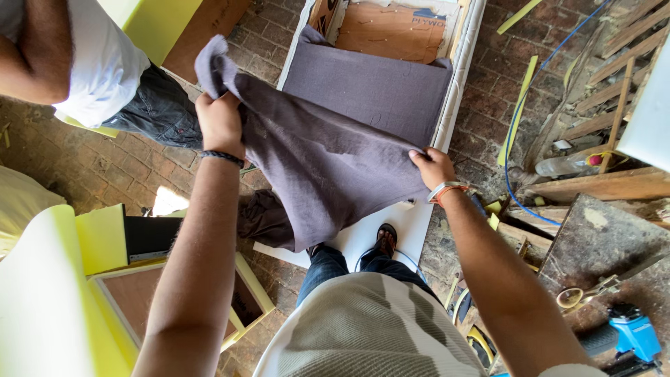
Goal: The person uses a pneumatic nail gun to staple gray fabric over the foam padding of a furniture frame, pulling the fabric taut with one hand while stapling along the edges. They then use shears to trim excess fabric and continue stapling the fabric along the frame sides.
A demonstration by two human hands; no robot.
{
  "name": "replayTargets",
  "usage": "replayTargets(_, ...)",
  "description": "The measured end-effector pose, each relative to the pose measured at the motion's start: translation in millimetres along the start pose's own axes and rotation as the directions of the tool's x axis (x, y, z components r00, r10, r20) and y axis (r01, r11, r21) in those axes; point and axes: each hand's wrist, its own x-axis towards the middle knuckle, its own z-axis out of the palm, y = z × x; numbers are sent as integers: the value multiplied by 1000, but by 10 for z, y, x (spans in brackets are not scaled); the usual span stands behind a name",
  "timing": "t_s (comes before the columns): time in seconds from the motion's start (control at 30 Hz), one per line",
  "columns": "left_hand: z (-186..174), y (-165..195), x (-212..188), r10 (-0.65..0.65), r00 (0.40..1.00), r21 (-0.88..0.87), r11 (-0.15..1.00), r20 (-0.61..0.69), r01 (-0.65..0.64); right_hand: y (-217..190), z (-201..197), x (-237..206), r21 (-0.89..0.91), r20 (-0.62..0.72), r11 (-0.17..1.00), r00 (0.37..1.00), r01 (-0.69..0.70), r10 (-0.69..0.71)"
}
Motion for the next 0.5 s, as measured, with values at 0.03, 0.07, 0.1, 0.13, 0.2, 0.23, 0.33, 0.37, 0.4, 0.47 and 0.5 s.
replayTargets(0.03, -24, -11, 1, -6, 999, -45, 999, -34, 5, -68, 0, -31, 0, 41, 1000, 999, -10, 10)
replayTargets(0.07, -42, -28, 4, -15, 998, -92, 996, -66, 9, -129, 12, -58, -1, 82, 1000, 996, -21, 21)
replayTargets(0.1, -54, -49, 3, -31, 996, -153, 988, -89, 17, -180, 6, -77, -4, 121, 999, 992, -33, 33)
replayTargets(0.13, -60, -72, 1, -49, 992, -213, 977, -112, 24, -215, 0, -91, -108, 144, 991, 988, 75, -59)
replayTargets(0.2, -57, -114, -11, -78, 985, -300, 953, -151, 30, -255, 33, -97, -306, 229, 907, 947, 290, -225)
replayTargets(0.23, -54, -130, -18, -88, 982, -326, 945, -169, 28, -246, 54, -97, -444, 279, 847, 943, 292, -179)
replayTargets(0.33, -29, -159, -44, -30, 980, -398, 916, -195, -51, -161, 143, -69, -680, 320, 657, 938, 325, -132)
replayTargets(0.37, -28, -171, -43, 2, 980, -421, 903, -198, -87, -121, 172, -57, -681, 288, 646, 938, 343, -194)
replayTargets(0.4, -34, -189, -27, 3, 985, -417, 905, -175, -77, -79, 194, -46, -683, 256, 634, 932, 362, -256)
replayTargets(0.47, -70, -244, 38, 2, 991, -408, 911, -131, -56, -13, 242, -28, -600, 254, 752, 956, 273, -144)
replayTargets(0.5, -90, -290, 87, -27, 993, -411, 911, -117, -24, 2, 261, -24, -556, 263, 800, 961, 224, -87)
